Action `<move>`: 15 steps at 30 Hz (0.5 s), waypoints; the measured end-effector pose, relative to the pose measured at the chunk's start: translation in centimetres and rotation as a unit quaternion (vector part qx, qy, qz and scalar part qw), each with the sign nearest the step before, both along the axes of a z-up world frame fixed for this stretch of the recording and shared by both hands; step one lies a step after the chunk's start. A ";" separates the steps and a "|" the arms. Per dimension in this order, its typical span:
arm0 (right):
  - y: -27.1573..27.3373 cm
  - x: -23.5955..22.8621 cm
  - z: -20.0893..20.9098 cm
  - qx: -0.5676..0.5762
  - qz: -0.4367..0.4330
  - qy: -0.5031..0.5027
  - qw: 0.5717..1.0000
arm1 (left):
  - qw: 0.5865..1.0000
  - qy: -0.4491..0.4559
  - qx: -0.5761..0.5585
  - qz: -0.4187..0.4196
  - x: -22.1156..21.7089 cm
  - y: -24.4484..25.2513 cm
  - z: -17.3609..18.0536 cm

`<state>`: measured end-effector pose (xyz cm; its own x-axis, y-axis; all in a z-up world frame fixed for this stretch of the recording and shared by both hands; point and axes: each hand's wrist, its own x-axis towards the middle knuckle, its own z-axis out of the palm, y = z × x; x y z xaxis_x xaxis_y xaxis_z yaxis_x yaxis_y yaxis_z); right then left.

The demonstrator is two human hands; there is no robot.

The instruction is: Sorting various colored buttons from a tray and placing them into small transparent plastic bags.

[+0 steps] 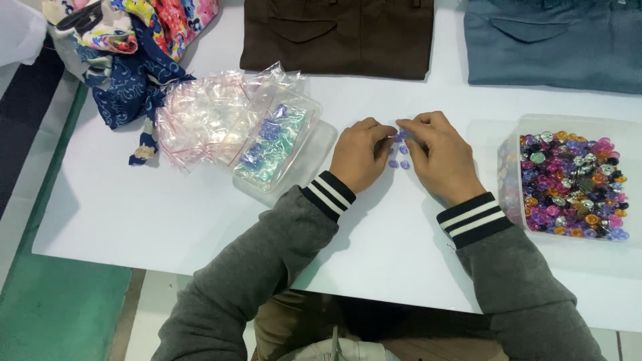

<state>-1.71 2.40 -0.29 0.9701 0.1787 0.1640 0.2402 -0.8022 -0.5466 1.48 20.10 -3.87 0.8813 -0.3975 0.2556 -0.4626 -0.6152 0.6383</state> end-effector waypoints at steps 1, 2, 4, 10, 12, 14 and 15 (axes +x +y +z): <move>0.0 0.0 0.1 0.001 -0.001 -0.002 1.000 | 1.000 -0.002 0.001 -0.001 0.0 0.0 0.4; 0.0 0.0 0.2 -0.001 0.003 -0.001 1.000 | 1.000 0.021 -0.012 0.004 0.0 0.1 0.9; -0.1 0.0 -0.1 -0.002 0.004 -0.004 1.000 | 0.999 0.041 -0.024 0.007 0.1 0.1 1.1; -0.1 -0.2 -0.1 0.022 -0.010 0.002 1.000 | 0.998 0.055 -0.019 0.009 0.5 0.1 1.1; 0.0 -0.4 0.3 0.035 -0.011 0.021 0.999 | 0.997 0.070 -0.020 0.003 0.2 0.2 1.7; -0.2 -0.4 0.1 0.051 -0.008 0.012 0.999 | 0.998 0.066 -0.016 0.007 0.1 0.5 1.3; -0.4 -0.4 0.0 0.065 -0.004 0.003 0.998 | 0.998 0.062 -0.014 0.012 0.1 0.6 1.2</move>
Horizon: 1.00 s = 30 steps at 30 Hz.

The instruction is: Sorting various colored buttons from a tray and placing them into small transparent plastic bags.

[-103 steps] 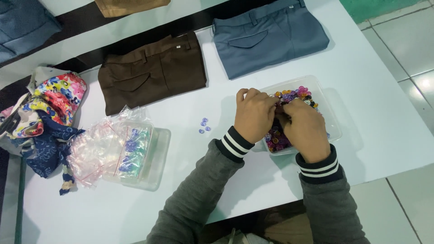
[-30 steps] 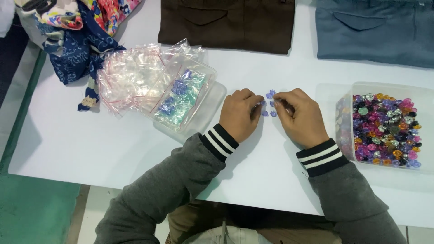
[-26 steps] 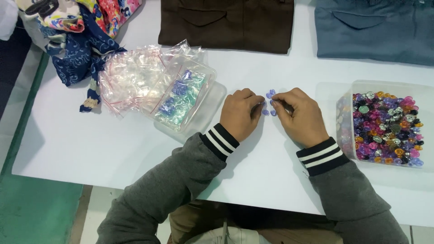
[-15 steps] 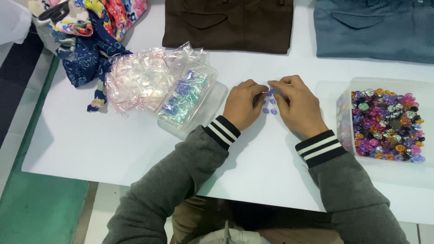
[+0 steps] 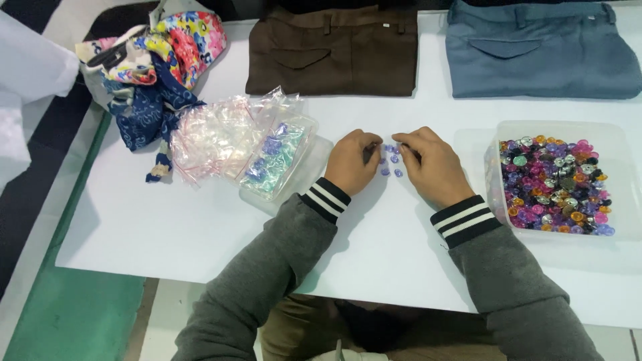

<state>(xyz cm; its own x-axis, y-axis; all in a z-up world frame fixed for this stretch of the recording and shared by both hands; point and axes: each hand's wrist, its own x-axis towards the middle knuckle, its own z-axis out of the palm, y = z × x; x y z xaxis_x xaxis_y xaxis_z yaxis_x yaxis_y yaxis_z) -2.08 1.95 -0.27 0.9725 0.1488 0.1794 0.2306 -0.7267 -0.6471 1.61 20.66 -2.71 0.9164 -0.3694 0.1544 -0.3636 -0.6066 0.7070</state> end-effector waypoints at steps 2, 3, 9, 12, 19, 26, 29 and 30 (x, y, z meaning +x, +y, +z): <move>-0.5 0.0 -0.6 0.011 0.000 -0.012 1.000 | 1.000 -0.006 0.002 -0.006 -0.5 0.5 0.2; -0.7 -0.1 -0.9 0.020 0.002 -0.022 1.000 | 1.000 -0.008 0.002 -0.010 -0.8 0.8 0.2; -0.1 -0.6 -0.1 0.000 0.009 0.022 1.000 | 0.998 -0.035 0.033 -0.039 -0.9 0.8 -0.4; -0.1 -0.7 0.0 0.011 0.005 0.025 1.000 | 0.998 -0.046 0.024 -0.041 -0.7 0.5 -0.4; -0.6 -1.4 -0.4 0.052 -0.007 0.002 0.999 | 0.998 -0.020 -0.054 -0.030 -1.7 0.9 -0.2; -0.5 -1.9 -0.2 0.030 0.016 0.035 0.999 | 0.996 -0.040 0.013 -0.074 -2.0 0.8 -0.3; -0.6 -1.8 -0.6 0.035 0.003 0.033 0.999 | 0.997 -0.033 0.018 -0.071 -1.9 0.5 -0.2; -0.7 -1.6 -0.8 0.035 -0.003 0.025 0.999 | 0.997 -0.030 0.015 -0.066 -1.7 0.4 -0.1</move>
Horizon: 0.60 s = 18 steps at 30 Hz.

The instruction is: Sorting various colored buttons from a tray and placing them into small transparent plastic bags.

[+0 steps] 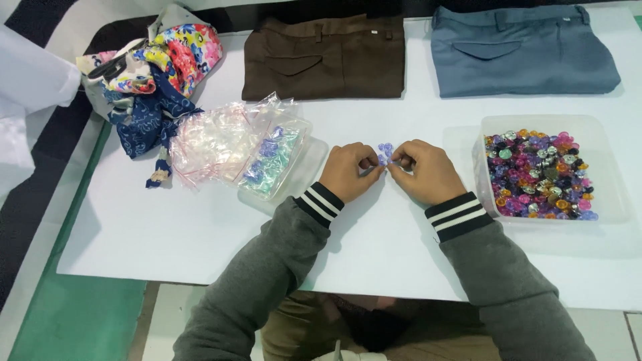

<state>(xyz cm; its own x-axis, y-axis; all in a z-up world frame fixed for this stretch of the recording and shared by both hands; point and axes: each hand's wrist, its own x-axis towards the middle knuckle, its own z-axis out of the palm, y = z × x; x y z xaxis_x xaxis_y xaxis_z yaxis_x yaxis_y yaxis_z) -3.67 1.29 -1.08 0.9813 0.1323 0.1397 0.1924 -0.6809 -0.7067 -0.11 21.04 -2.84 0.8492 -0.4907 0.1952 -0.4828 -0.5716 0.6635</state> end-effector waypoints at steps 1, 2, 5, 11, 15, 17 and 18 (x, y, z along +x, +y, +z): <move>0.1 -0.1 0.2 0.001 -0.002 -0.001 1.000 | 1.000 -0.001 0.001 -0.002 0.1 0.0 -0.3; 0.2 -0.2 0.4 0.005 -0.005 -0.004 1.000 | 0.999 -0.001 -0.032 0.002 0.3 0.1 -0.6; 0.0 -0.2 0.1 0.005 -0.013 -0.012 1.000 | 0.997 -0.010 -0.079 0.014 0.4 0.2 -1.0; -1.0 0.3 -3.0 -0.050 -0.048 -0.005 0.998 | 0.995 -0.035 -0.081 0.053 1.2 0.2 -2.5; 0.0 -0.3 -3.3 -0.043 -0.014 -0.035 0.998 | 0.991 -0.077 -0.096 0.057 0.6 -0.4 -3.5; 0.1 -0.8 -3.5 -0.024 -0.013 -0.059 0.998 | 0.989 -0.102 -0.099 0.047 0.4 -0.5 -5.1; 0.2 -0.9 -3.4 -0.007 -0.010 -0.080 0.997 | 0.986 -0.123 -0.105 0.038 0.4 -0.5 -5.8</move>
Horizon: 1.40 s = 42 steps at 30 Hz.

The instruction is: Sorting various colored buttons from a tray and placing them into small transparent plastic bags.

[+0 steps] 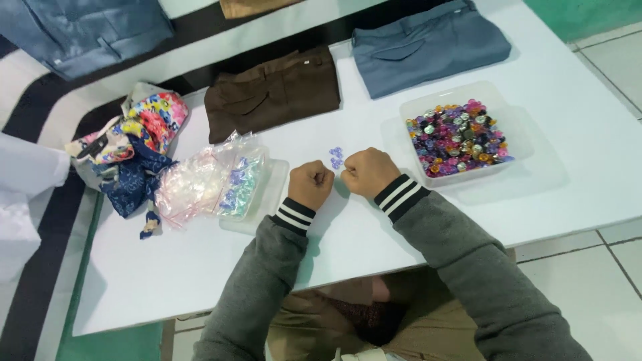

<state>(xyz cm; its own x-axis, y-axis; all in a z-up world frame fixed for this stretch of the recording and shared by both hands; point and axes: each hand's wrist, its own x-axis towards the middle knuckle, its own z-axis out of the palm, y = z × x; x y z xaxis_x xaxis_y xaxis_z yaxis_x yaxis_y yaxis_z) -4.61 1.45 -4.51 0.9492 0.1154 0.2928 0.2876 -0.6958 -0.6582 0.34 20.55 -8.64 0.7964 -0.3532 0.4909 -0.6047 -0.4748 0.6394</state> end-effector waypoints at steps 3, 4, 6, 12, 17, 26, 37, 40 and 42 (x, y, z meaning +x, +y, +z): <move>-0.1 -1.3 1.1 0.026 0.011 -0.066 0.997 | 0.999 -0.046 -0.005 -0.003 -1.3 -0.2 0.1; -0.1 -2.1 2.1 0.028 0.008 -0.070 0.997 | 0.999 -0.051 -0.003 -0.006 -2.2 -0.5 1.2; 0.1 -3.5 4.0 0.048 0.010 -0.150 0.987 | 0.989 -0.147 -0.018 0.001 -3.8 -1.1 3.3; -2.9 -8.2 6.6 0.008 -0.098 -0.330 0.939 | 0.980 -0.193 -0.027 -0.036 -7.0 -3.6 7.1; -13.9 -9.7 6.8 -0.044 -0.196 -0.158 0.967 | 0.974 -0.201 -0.037 -0.097 -8.6 -8.8 11.9; -20.3 -8.9 6.7 -0.078 -0.252 0.015 0.965 | 0.949 -0.144 0.226 -0.166 -2.7 -24.3 10.9; -18.7 -9.2 6.1 -0.113 -0.234 0.014 0.966 | 0.908 -0.023 0.375 -0.187 -1.7 -23.4 8.8; -18.7 -9.1 6.0 -0.120 -0.236 0.023 0.964 | 0.911 -0.002 0.382 -0.153 -1.5 -22.5 9.4; -18.5 -9.0 6.4 -0.135 -0.235 0.036 0.962 | 0.928 0.026 0.341 -0.150 -2.5 -21.4 12.1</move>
